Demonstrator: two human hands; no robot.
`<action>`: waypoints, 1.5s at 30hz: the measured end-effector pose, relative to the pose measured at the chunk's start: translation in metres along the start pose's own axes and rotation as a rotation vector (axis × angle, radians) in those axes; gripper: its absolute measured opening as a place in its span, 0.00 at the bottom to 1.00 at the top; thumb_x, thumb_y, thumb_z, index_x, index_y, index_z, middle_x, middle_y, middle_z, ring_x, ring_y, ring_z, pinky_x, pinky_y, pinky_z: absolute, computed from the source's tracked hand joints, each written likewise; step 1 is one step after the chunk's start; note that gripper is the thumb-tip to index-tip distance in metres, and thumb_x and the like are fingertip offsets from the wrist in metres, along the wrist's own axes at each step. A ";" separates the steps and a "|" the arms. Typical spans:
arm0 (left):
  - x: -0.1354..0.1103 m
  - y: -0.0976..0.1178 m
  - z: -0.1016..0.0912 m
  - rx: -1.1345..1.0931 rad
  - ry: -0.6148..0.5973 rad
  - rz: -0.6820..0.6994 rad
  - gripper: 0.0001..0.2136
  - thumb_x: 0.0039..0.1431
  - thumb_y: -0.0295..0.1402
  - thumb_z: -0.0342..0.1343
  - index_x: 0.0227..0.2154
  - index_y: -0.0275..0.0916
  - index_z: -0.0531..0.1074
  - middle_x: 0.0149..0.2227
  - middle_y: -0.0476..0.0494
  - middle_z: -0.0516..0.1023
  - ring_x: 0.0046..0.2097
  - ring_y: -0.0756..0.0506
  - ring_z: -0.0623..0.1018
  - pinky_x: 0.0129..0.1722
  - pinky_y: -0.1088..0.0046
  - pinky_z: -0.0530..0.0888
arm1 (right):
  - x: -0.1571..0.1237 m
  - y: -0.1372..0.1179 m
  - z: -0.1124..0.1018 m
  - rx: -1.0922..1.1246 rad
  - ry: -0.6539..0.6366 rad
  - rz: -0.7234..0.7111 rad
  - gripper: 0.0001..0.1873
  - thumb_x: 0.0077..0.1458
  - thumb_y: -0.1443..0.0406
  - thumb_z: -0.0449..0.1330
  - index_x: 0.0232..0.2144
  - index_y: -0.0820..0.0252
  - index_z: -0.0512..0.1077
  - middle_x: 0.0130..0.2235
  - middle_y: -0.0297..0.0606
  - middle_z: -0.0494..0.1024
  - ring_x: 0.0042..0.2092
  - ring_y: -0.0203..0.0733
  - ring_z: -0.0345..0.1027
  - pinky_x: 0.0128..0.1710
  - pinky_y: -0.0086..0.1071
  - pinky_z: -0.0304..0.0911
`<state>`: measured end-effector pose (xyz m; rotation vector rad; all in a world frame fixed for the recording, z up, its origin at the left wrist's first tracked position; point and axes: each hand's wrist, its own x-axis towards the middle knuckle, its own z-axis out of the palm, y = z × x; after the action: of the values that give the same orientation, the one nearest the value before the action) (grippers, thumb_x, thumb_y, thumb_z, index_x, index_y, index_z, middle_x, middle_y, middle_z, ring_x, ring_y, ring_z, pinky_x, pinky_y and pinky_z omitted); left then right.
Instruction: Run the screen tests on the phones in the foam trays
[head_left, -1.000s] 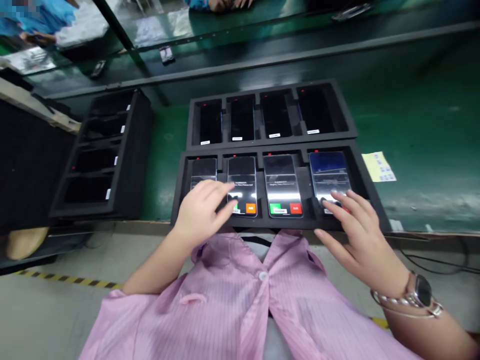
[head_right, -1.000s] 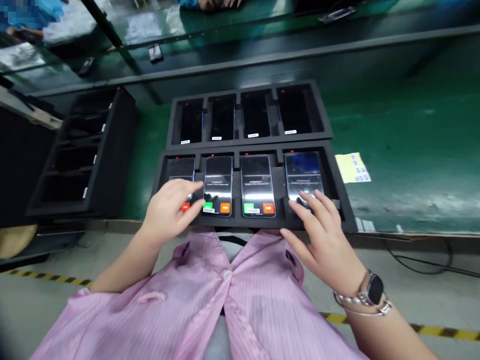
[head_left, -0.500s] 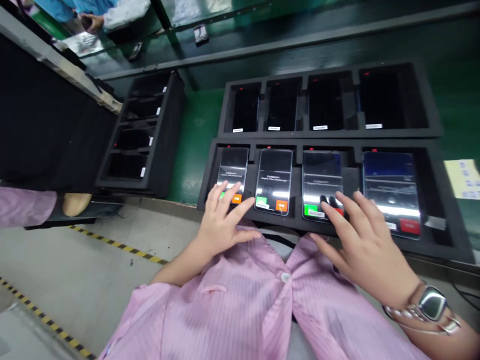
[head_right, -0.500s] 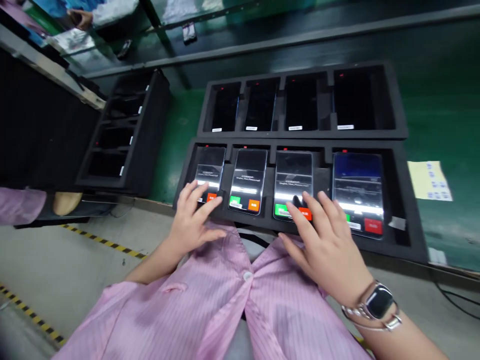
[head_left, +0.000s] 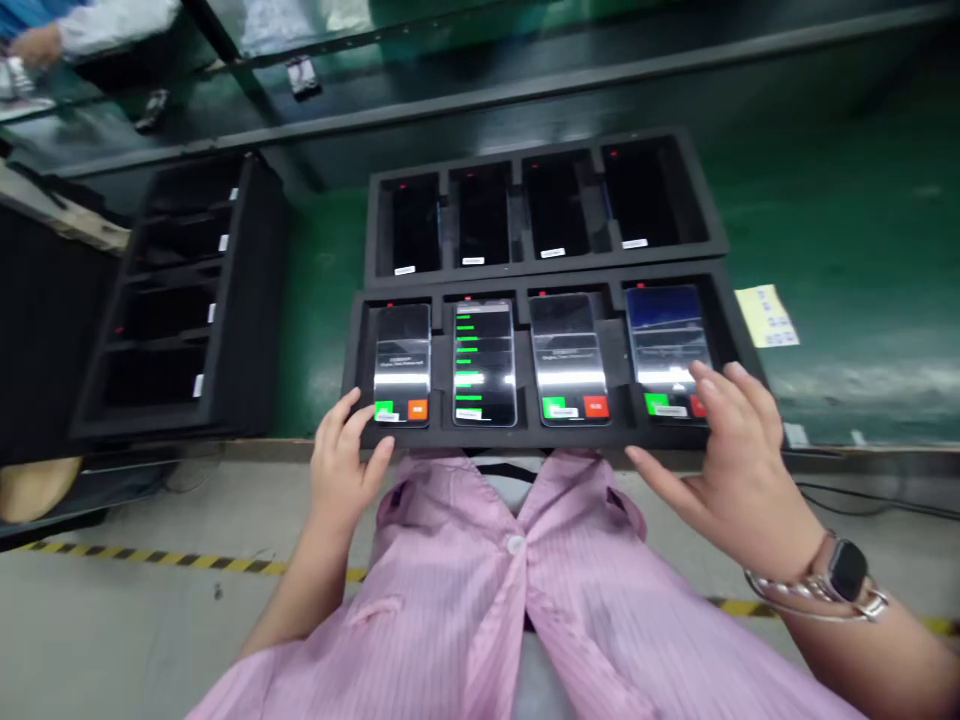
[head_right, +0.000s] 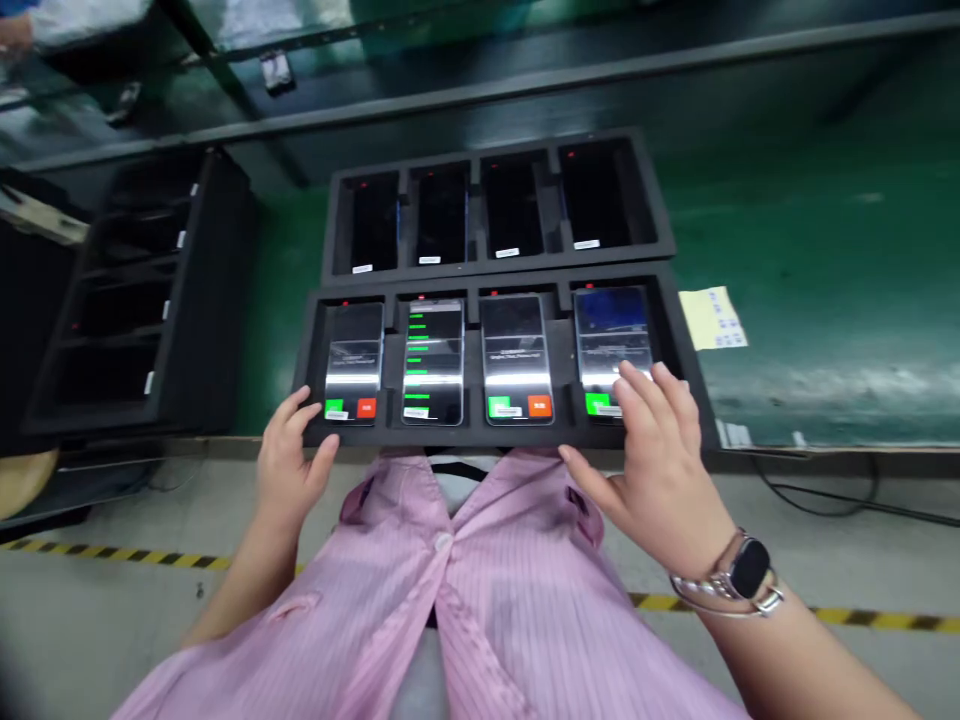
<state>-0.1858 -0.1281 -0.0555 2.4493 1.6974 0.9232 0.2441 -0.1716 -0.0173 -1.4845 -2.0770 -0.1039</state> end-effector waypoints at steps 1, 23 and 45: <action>0.000 -0.002 0.001 -0.005 0.015 0.012 0.19 0.72 0.42 0.56 0.60 0.41 0.68 0.65 0.28 0.73 0.65 0.33 0.75 0.61 0.53 0.73 | -0.006 0.005 -0.004 -0.039 -0.001 0.012 0.53 0.64 0.53 0.68 0.78 0.58 0.44 0.69 0.61 0.64 0.73 0.71 0.53 0.70 0.71 0.54; 0.034 0.063 -0.027 0.137 -0.179 0.095 0.25 0.71 0.53 0.55 0.62 0.45 0.71 0.69 0.27 0.64 0.69 0.25 0.66 0.69 0.28 0.54 | 0.012 -0.008 -0.014 -0.179 -0.148 -0.046 0.30 0.71 0.47 0.55 0.60 0.65 0.70 0.63 0.67 0.68 0.65 0.79 0.64 0.62 0.76 0.60; 0.132 0.081 0.015 0.166 -0.402 -0.083 0.33 0.65 0.63 0.57 0.68 0.55 0.69 0.78 0.36 0.49 0.74 0.19 0.55 0.68 0.20 0.46 | 0.085 0.002 0.022 -0.116 -0.311 0.219 0.37 0.66 0.41 0.56 0.68 0.51 0.68 0.76 0.58 0.49 0.70 0.84 0.54 0.63 0.88 0.40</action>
<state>-0.0792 -0.0431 0.0199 2.4218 1.7645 0.2628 0.2193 -0.0905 0.0062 -1.8901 -2.1571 0.0990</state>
